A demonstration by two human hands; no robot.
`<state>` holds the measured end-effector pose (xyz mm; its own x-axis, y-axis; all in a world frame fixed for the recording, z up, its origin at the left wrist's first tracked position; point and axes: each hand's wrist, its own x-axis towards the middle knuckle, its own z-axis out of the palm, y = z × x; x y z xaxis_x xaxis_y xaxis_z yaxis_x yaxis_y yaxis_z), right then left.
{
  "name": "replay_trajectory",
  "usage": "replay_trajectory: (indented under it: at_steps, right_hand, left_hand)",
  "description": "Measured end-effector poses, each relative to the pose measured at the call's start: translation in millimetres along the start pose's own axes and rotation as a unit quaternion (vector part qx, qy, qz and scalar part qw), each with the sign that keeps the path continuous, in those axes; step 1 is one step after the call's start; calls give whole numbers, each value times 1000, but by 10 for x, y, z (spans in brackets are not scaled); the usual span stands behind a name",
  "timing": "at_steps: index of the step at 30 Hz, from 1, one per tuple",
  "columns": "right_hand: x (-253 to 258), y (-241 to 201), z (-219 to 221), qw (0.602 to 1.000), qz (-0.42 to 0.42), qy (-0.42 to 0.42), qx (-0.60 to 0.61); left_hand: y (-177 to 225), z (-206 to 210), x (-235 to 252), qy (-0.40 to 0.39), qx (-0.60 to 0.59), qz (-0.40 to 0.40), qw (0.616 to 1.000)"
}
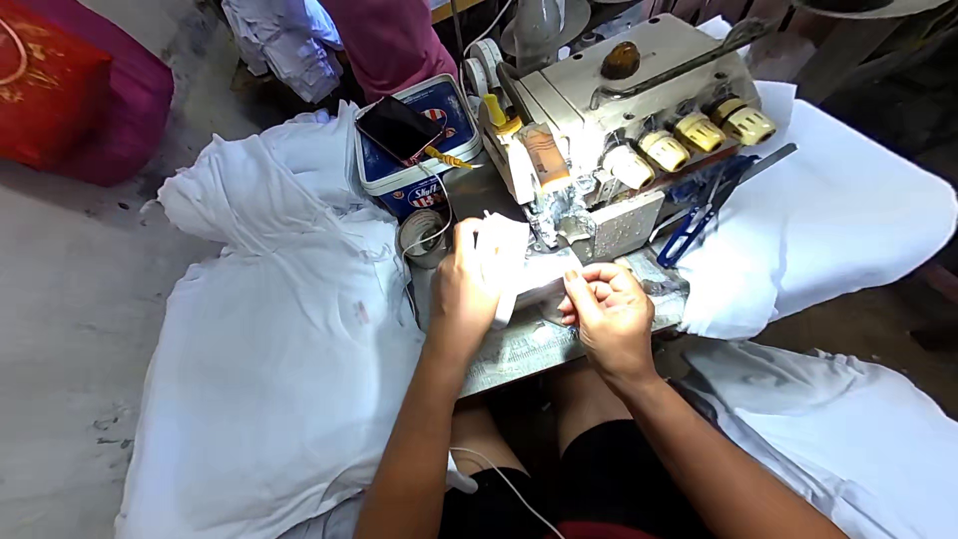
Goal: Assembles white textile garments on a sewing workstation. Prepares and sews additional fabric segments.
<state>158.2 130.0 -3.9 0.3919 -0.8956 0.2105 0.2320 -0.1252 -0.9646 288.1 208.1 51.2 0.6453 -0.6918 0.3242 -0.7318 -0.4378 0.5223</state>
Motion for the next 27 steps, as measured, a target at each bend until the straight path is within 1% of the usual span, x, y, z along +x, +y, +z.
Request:
replay_trajectory:
  at_steps: [3, 6, 8, 11, 14, 17, 19, 21, 23, 24, 25, 26, 27]
  right_hand:
    - [-88, 14, -23, 998, 22, -63, 9]
    - [-102, 8, -27, 987, 96, -121, 32]
    - [-83, 5, -26, 978, 140, -137, 72]
    - [-72, -22, -61, 968, 164, -161, 102]
    - [-65, 20, -129, 972, 149, -153, 101]
    - [7, 90, -255, 978, 140, -116, 102]
    - [131, 125, -341, 982, 144, -81, 96]
    - [286, 168, -420, 984, 153, -47, 74]
    - [380, 156, -476, 992, 124, -9, 25]
    - [375, 106, -488, 996, 85, -1, -11]
    - [332, 21, -474, 999, 29, -8, -43]
    - [254, -74, -427, 997, -37, -37, -64]
    - [148, -159, -346, 987, -100, -89, -84]
  left_hand:
    - [33, -38, -301, 18, -22, -25, 999]
    - [112, 27, -621, 26, -55, -30, 998]
    - [179, 109, -782, 11, -95, -28, 995]
    - [258, 229, -936, -42, -170, -19, 984]
    - [250, 332, -1020, -95, -205, 16, 974]
    - [167, 309, -1025, -146, -215, 74, 963]
    - [78, 232, -993, -148, -200, 91, 964]
    - [-46, 84, -932, -112, -155, 92, 977]
    - [-259, -150, -840, -51, -66, 68, 994]
    - [-415, -287, -782, -16, -9, 41, 999]
    - [-599, -434, -711, 11, 49, 6, 999]
    - [-771, -598, -615, 17, 97, -45, 994]
    - [-923, -754, -502, 3, 134, -104, 986]
